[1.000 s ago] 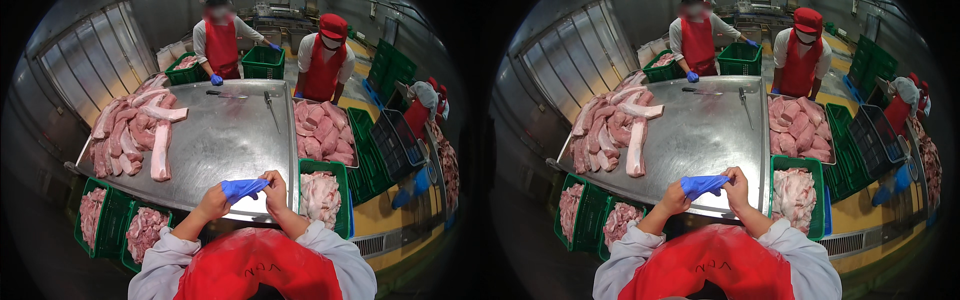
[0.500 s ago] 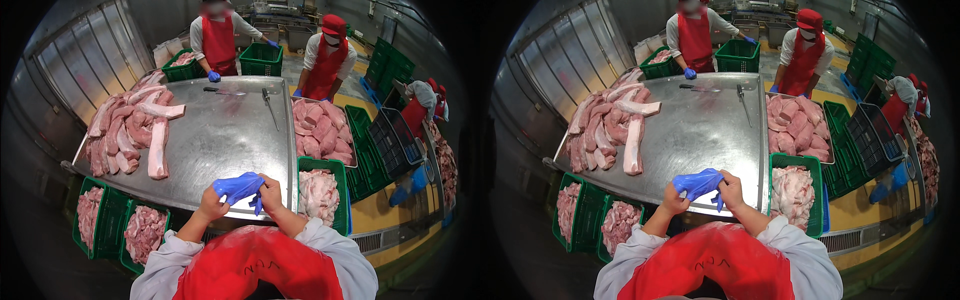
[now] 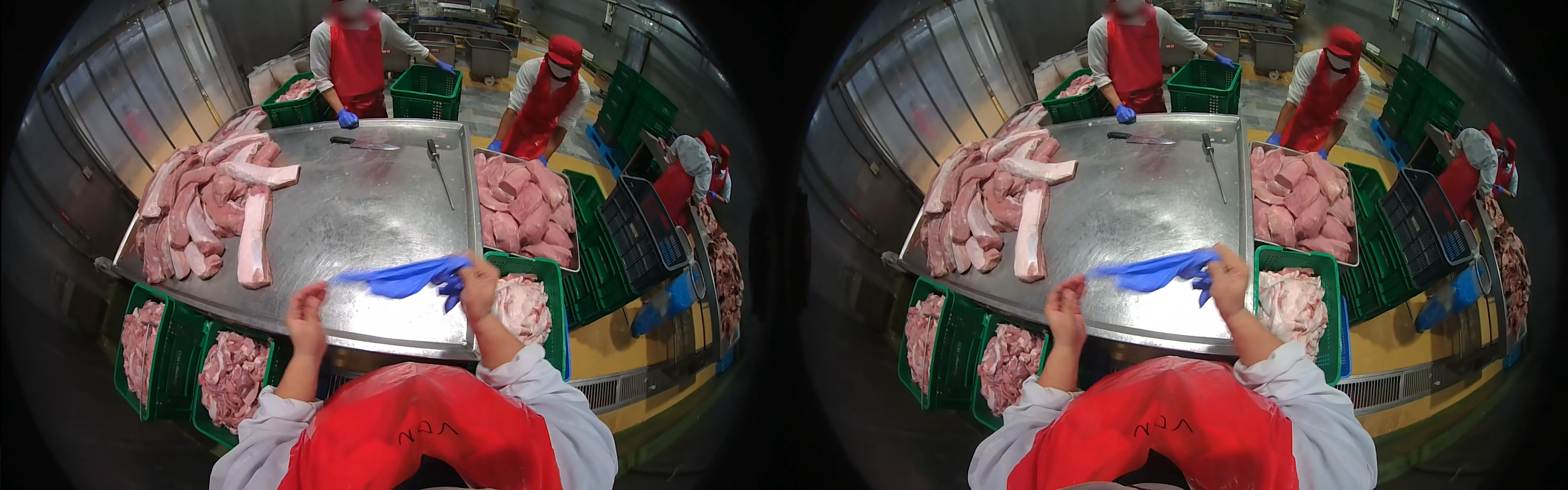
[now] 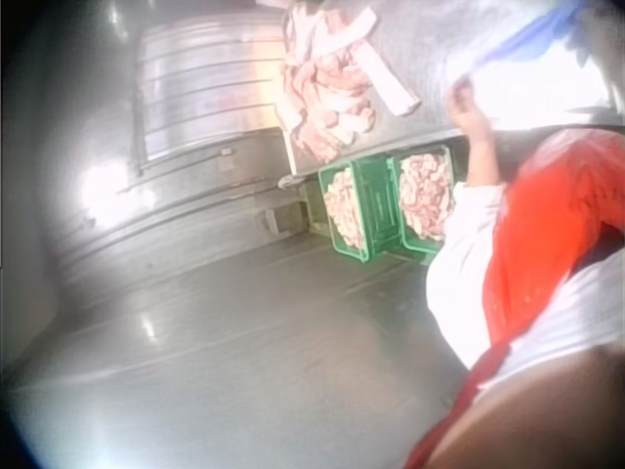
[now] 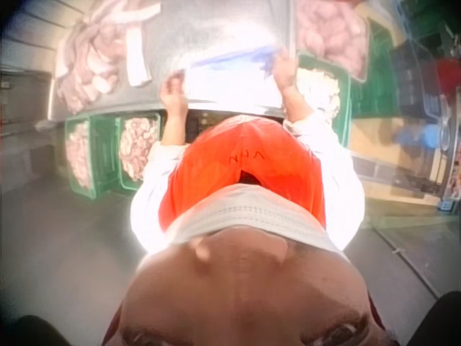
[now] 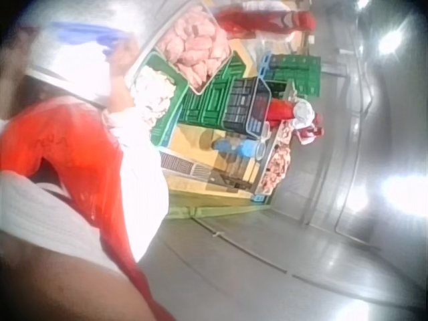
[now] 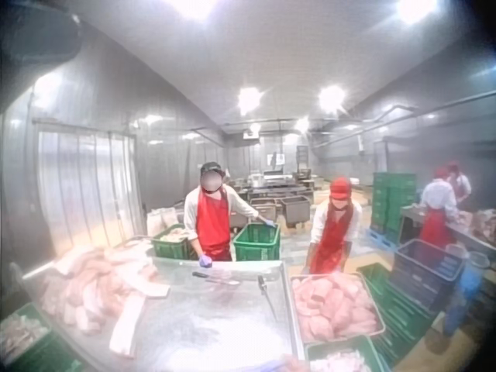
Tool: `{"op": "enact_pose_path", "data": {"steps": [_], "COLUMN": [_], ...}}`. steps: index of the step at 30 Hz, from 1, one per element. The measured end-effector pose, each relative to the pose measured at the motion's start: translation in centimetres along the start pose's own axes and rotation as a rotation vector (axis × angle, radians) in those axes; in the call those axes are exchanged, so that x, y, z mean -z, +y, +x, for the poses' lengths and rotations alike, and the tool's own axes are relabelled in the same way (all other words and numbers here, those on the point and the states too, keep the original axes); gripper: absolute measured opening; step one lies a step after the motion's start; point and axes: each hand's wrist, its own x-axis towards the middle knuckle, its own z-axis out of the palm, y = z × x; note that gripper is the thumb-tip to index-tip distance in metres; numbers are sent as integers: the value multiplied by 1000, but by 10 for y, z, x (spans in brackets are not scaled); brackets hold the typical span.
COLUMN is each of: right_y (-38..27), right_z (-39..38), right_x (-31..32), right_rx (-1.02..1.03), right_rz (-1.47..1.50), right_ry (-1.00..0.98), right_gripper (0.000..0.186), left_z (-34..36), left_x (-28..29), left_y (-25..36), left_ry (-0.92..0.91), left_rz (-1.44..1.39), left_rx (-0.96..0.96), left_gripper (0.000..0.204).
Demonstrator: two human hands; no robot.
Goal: The person trims fat from pork belly slabs using a knife on a stainless steel table. They repeatedly cut away fat layers and place the trimmed meat into green crates while coworkers work nearby.
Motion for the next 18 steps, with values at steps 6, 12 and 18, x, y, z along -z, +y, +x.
{"op": "enact_pose_path", "data": {"steps": [6,12,18], "right_y": [-34,-29,-20], "right_z": [49,50,48], "right_x": [26,-4,-2], "right_rx": [312,60,-4], "right_rz": [-1309,-1571,-1400], "right_ry": [-436,-755,-859], "right_gripper": [21,25,30], "left_z": [14,1,13], "left_x": [44,-130,-133], "left_y": [-16,-14,-29], "left_ry": [-31,-662,-618], "left_rz": [758,789,685], "left_rx": [-74,-318,282], "left_gripper": [35,58,17]}}
